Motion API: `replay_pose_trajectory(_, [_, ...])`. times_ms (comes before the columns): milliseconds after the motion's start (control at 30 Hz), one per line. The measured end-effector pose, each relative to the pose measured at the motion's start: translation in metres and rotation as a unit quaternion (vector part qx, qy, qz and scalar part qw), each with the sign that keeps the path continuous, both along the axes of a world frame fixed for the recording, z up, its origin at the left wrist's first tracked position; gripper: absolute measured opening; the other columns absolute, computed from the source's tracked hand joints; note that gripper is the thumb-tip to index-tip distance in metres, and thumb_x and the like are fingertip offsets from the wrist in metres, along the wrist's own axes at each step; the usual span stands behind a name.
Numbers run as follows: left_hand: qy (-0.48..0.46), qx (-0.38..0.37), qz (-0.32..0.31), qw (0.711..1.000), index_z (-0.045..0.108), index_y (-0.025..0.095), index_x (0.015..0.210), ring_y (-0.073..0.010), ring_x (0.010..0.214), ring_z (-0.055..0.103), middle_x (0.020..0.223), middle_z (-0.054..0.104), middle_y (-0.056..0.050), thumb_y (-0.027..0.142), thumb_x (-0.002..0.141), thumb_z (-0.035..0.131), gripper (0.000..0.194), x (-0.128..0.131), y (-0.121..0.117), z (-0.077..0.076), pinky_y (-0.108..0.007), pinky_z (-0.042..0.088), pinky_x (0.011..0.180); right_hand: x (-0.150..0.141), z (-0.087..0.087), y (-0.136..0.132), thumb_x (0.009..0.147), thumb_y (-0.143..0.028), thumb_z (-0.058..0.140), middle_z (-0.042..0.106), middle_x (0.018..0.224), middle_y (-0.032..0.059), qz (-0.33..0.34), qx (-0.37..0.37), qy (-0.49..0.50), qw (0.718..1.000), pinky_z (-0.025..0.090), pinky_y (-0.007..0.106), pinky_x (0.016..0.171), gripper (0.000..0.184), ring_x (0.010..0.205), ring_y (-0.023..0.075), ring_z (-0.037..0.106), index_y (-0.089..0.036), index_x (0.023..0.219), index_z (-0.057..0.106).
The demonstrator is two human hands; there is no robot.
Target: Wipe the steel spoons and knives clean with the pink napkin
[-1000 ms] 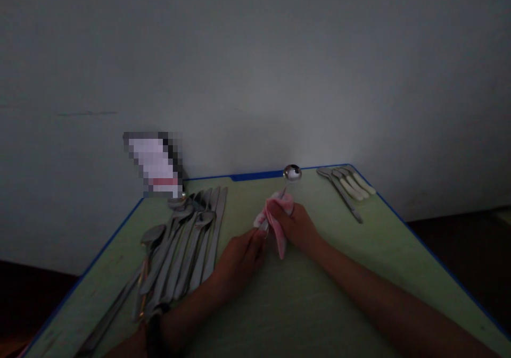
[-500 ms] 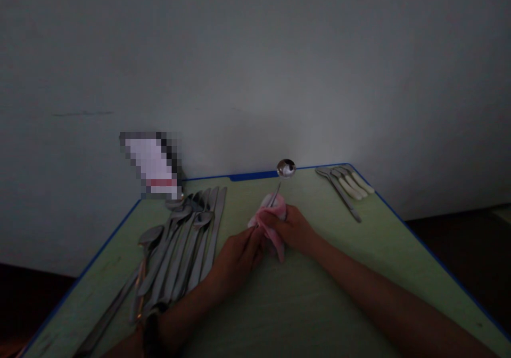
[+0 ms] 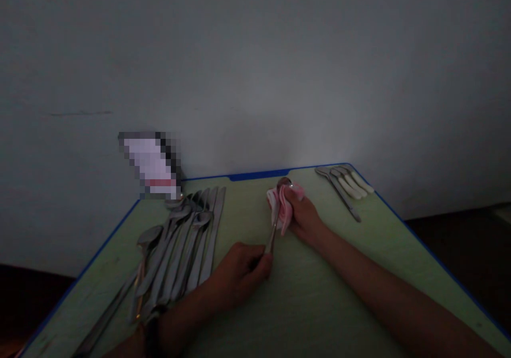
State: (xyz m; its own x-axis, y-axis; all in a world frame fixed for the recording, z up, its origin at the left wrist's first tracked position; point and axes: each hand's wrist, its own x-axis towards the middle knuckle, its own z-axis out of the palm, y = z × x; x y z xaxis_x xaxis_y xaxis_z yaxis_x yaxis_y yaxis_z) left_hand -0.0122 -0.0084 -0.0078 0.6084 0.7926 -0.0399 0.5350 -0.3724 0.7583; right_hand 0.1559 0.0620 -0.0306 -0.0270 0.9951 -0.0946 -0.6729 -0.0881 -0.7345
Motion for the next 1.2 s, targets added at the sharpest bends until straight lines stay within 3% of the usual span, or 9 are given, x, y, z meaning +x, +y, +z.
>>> replay_pose_trajectory(100, [-0.05, -0.038, -0.011, 0.998, 0.058, 0.016, 0.084, -0.0106, 0.053, 0.049, 0.056, 0.053, 0.004, 0.029, 0.087, 0.038, 0.024, -0.001, 0.0, 0.005, -0.02, 0.036, 0.052, 0.0, -0.002, -0.002, 0.065, -0.037, 0.074, 0.067, 0.076, 0.0015, 0.012, 0.014, -0.037, 0.999, 0.048, 0.028, 0.066, 0.031, 0.066, 0.0141, 0.06, -0.017, 0.085, 0.063])
replay_pose_trajectory(167, [-0.086, -0.061, -0.011, 0.994, 0.052, 0.016, 0.106, -0.0124, 0.059, 0.054, 0.064, 0.061, 0.002, 0.027, 0.088, 0.037, 0.026, -0.001, 0.001, 0.008, -0.022, 0.041, 0.059, 0.001, -0.005, -0.004, 0.065, -0.038, 0.074, 0.067, 0.076, 0.0014, 0.023, 0.027, -0.073, 0.997, 0.047, 0.026, 0.065, 0.031, 0.066, 0.0134, 0.059, -0.016, 0.084, 0.064])
replay_pose_trajectory(267, [-0.095, -0.088, 0.021, 0.991, 0.046, 0.016, 0.114, -0.0127, 0.057, 0.055, 0.065, 0.062, 0.002, 0.03, 0.091, 0.033, 0.029, 0.001, 0.002, 0.008, -0.023, 0.043, 0.057, 0.001, -0.008, -0.008, 0.067, -0.043, 0.071, 0.068, 0.078, 0.0033, 0.058, 0.064, -0.156, 0.984, 0.047, 0.025, 0.063, 0.033, 0.067, 0.0139, 0.059, -0.015, 0.084, 0.066])
replay_pose_trajectory(433, [-0.047, -0.072, 0.037, 0.996, 0.048, 0.017, 0.102, -0.0124, 0.053, 0.054, 0.061, 0.059, 0.004, 0.035, 0.092, 0.035, 0.024, 0.005, 0.003, 0.003, -0.022, 0.039, 0.053, 0.001, -0.008, -0.013, 0.071, -0.048, 0.065, 0.069, 0.086, 0.0058, 0.07, 0.105, -0.256, 0.958, 0.048, 0.027, 0.069, 0.036, 0.075, 0.0166, 0.062, -0.015, 0.087, 0.068])
replay_pose_trajectory(667, [-0.003, -0.005, 0.032, 0.999, 0.05, 0.017, 0.085, -0.011, 0.053, 0.048, 0.059, 0.051, 0.005, 0.031, 0.091, 0.037, 0.02, 0.005, 0.003, 0.002, -0.021, 0.033, 0.052, -0.002, 0.0, -0.016, 0.076, -0.052, 0.058, 0.069, 0.086, 0.0073, 0.052, 0.09, -0.253, 0.962, 0.048, 0.028, 0.072, 0.04, 0.075, 0.0167, 0.062, -0.015, 0.087, 0.066])
replay_pose_trajectory(900, [0.03, 0.018, 0.021, 0.999, 0.046, 0.018, 0.065, -0.0096, 0.05, 0.043, 0.054, 0.042, 0.006, 0.033, 0.09, 0.035, 0.031, 0.005, 0.006, 0.002, -0.021, 0.029, 0.05, -0.003, -0.003, -0.015, 0.077, -0.054, 0.055, 0.067, 0.084, 0.0065, 0.009, 0.095, -0.282, 0.955, 0.047, 0.028, 0.072, 0.042, 0.077, 0.0177, 0.06, -0.015, 0.086, 0.065])
replay_pose_trajectory(1200, [0.039, -0.03, -0.03, 0.998, 0.038, 0.018, 0.05, -0.0082, 0.045, 0.035, 0.047, 0.032, 0.005, 0.033, 0.086, 0.034, 0.039, -0.003, 0.004, 0.001, -0.02, 0.027, 0.047, -0.004, 0.0, -0.013, 0.078, -0.056, 0.052, 0.067, 0.077, 0.004, -0.058, 0.065, -0.263, 0.961, 0.047, 0.028, 0.07, 0.041, 0.071, 0.0168, 0.06, -0.017, 0.08, 0.063])
